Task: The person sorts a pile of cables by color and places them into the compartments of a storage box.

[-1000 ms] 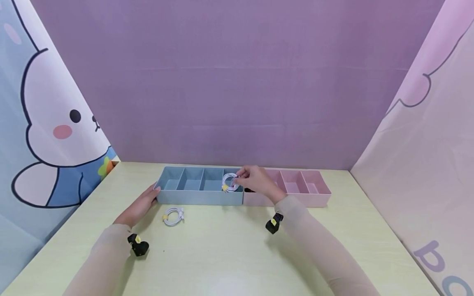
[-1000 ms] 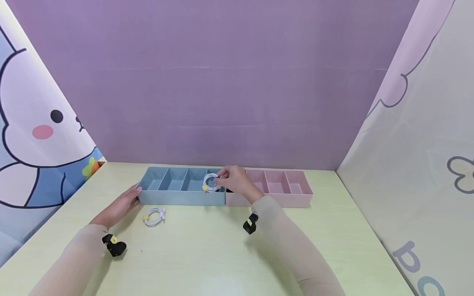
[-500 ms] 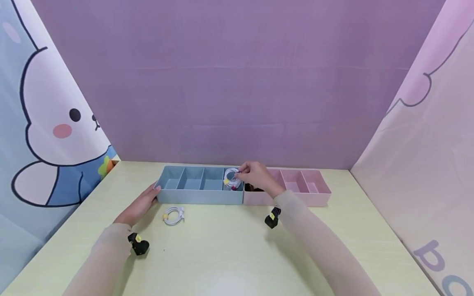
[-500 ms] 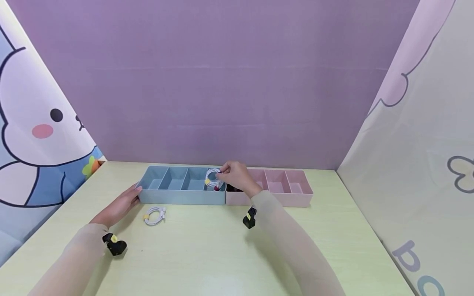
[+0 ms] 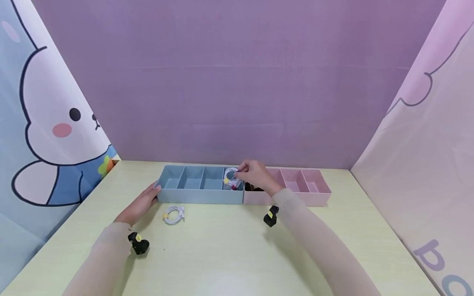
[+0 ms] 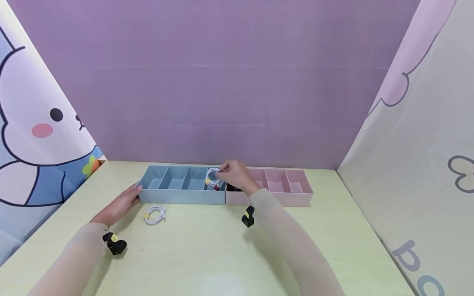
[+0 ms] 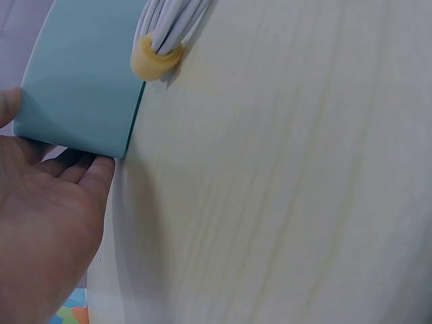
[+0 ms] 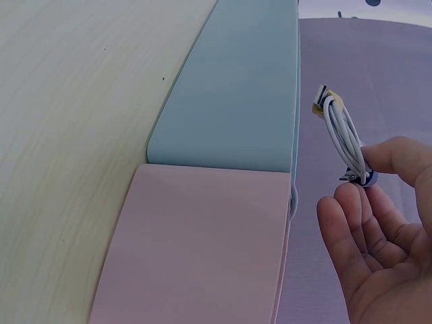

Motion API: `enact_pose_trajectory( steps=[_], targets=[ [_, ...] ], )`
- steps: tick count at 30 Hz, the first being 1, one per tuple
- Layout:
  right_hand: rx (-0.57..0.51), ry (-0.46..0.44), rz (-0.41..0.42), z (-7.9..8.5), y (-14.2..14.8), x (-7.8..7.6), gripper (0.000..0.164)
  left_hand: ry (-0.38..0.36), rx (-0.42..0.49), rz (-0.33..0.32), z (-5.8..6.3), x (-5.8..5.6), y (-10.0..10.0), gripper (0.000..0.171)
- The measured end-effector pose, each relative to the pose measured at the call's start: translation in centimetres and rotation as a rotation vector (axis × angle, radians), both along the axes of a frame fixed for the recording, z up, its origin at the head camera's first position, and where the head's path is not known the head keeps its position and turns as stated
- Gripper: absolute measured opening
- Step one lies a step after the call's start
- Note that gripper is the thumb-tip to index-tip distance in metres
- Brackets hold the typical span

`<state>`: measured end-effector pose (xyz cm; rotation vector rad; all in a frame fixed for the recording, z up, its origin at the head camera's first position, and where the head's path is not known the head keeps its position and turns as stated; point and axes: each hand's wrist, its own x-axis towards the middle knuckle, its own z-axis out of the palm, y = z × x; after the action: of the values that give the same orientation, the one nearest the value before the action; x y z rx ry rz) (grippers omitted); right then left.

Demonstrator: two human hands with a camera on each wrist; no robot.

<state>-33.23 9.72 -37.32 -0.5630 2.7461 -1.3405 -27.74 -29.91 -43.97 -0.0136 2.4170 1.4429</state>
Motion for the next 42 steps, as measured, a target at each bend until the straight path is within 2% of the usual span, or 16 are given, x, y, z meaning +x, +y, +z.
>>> enact_pose_trajectory(
  steps=[11, 22, 33, 42],
  targets=[
    [0.030, 0.023, -0.007, 0.2, -0.2, -0.3, 0.022, 0.010, 0.003, -0.002, -0.2, -0.2, -0.2, 0.080],
    [0.026, 0.007, -0.037, -0.3, -0.5, -0.7, 0.022, 0.012, 0.020, -0.009, 0.2, 0.1, 0.2, 0.080],
    [0.073, 0.029, -0.070, -0.3, -1.1, -1.4, 0.024, 0.021, 0.016, -0.010, 0.3, 0.3, 0.3, 0.080],
    [0.044, 0.011, -0.092, -0.5, -1.4, -1.6, 0.026, 0.035, 0.028, -0.018, 0.3, 0.3, 0.2, 0.080]
  ],
)
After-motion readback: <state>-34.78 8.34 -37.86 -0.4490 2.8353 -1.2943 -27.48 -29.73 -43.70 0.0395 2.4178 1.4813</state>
